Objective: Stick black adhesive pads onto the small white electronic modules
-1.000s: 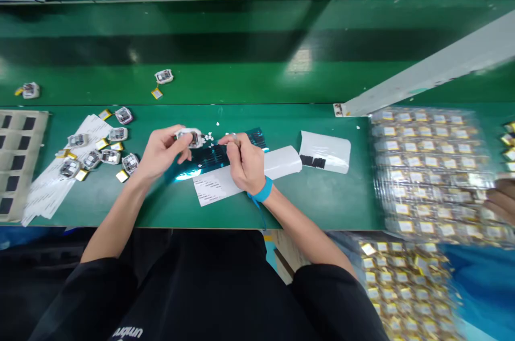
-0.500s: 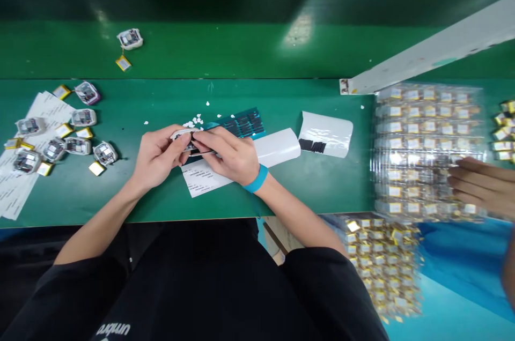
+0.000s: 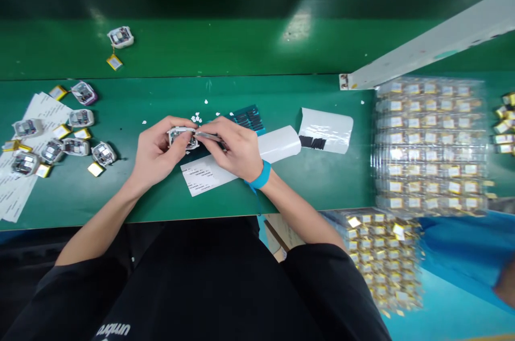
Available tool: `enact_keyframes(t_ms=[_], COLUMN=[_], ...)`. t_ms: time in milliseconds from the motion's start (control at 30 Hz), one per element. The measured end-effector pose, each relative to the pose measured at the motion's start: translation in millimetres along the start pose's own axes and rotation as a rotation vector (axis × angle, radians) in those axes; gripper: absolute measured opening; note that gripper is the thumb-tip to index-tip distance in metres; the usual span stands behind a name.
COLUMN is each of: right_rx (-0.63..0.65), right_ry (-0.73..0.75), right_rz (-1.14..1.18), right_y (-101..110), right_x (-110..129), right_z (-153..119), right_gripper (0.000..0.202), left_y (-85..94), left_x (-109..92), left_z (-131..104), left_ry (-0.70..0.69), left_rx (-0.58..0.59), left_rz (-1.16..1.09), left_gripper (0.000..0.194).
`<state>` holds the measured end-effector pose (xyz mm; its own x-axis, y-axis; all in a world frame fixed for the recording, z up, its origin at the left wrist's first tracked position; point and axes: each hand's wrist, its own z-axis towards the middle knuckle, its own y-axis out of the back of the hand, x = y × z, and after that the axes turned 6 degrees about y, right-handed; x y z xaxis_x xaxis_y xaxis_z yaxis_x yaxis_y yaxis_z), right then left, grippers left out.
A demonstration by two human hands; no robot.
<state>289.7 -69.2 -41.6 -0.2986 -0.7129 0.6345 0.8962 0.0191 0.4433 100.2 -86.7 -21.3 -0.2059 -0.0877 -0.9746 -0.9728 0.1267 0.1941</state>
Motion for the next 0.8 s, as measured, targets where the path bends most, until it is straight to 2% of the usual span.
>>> enact_keyframes(t_ms=[100, 200, 300, 433, 533, 700, 800], right_rx=[-0.020, -0.019, 0.049, 0.119, 0.081, 0.003, 0.001], right_ry=[-0.046, 0.038, 0.117, 0.135, 0.153, 0.081, 0.095], right_rz=[-0.008, 0.047, 0.071, -0.002, -0.030, -0.154, -0.234], right_y=[0.4, 2.6, 6.7, 9.4, 7.5, 0.6, -1.2], right_x=[0.0, -3.1, -6.5, -8.3, -7.8, -5.3, -7.4], right_z=[1.5, 1.1, 0.2, -0.7, -1.1, -3.5, -6.3], right_gripper=[0.006, 0.021, 0.030, 0.025, 0.023, 0.012, 0.014], left_y=[-0.1, 3.6, 8.9, 10.5, 6.7, 1.0, 0.6], left_x=[-2.3, -4.8, -6.7, -7.1, -5.3, -1.5, 0.1], left_z=[0.9, 2.9, 5.4, 7.4, 5.8, -0.3, -1.3], left_ry=[-0.016, 0.068, 0.193, 0.248, 0.156, -0.071, -0.092], left_rx=[0.022, 0.126, 0.224, 0.236, 0.214, 0.093, 0.104], left_rz=[0.019, -0.132, -0.291, -0.344, -0.252, 0.110, 0.110], left_gripper=[0.012, 0.018, 0.021, 0.018, 0.011, 0.008, 0.010])
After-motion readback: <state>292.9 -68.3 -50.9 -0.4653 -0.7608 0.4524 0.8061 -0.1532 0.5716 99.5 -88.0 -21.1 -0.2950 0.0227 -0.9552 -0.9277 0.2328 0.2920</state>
